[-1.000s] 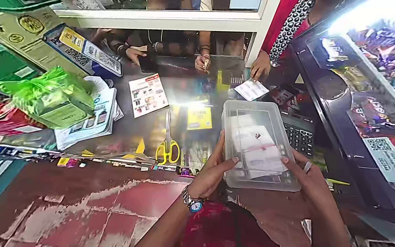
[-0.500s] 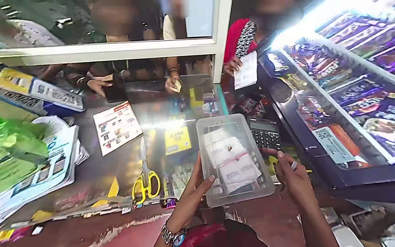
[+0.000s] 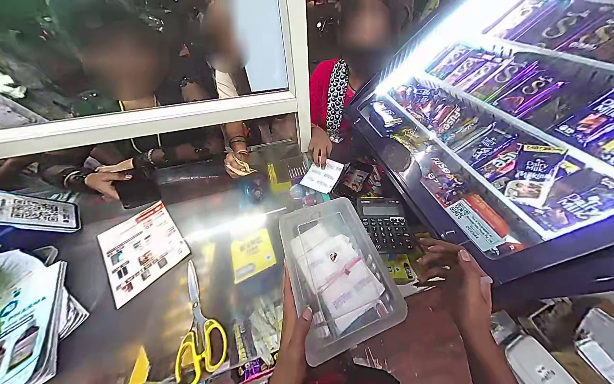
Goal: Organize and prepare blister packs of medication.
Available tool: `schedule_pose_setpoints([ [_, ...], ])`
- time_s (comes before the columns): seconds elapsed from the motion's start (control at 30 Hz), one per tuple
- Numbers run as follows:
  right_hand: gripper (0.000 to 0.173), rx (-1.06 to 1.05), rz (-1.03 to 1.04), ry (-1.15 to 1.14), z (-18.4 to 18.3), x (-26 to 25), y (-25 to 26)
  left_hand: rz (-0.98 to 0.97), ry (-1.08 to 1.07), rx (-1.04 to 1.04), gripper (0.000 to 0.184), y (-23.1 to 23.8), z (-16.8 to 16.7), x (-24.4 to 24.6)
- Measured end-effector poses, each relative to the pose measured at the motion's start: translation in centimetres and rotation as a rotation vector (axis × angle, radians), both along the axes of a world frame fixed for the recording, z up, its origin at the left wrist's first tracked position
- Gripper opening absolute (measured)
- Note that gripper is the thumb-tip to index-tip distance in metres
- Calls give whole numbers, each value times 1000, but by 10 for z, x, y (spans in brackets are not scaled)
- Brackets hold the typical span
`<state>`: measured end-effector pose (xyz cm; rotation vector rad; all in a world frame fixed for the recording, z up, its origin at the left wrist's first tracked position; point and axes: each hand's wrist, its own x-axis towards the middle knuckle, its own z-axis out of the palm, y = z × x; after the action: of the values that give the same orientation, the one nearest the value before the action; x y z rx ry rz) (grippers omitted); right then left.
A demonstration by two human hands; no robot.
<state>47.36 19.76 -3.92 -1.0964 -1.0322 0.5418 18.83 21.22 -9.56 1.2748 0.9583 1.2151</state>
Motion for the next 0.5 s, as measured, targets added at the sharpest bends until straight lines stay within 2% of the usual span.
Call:
schedule_pose_setpoints([
  [0.17, 57, 76, -80, -56, -3, 5, -1, 9, -4, 67, 114, 4, -4, 1],
  [0.3, 68, 39, -118, -65, -1, 4, -5, 7, -16, 69, 113, 3, -6, 0],
  [0.5, 67, 38, -133, -95, 0, 0, -8, 9, -53, 75, 112, 3, -6, 1],
])
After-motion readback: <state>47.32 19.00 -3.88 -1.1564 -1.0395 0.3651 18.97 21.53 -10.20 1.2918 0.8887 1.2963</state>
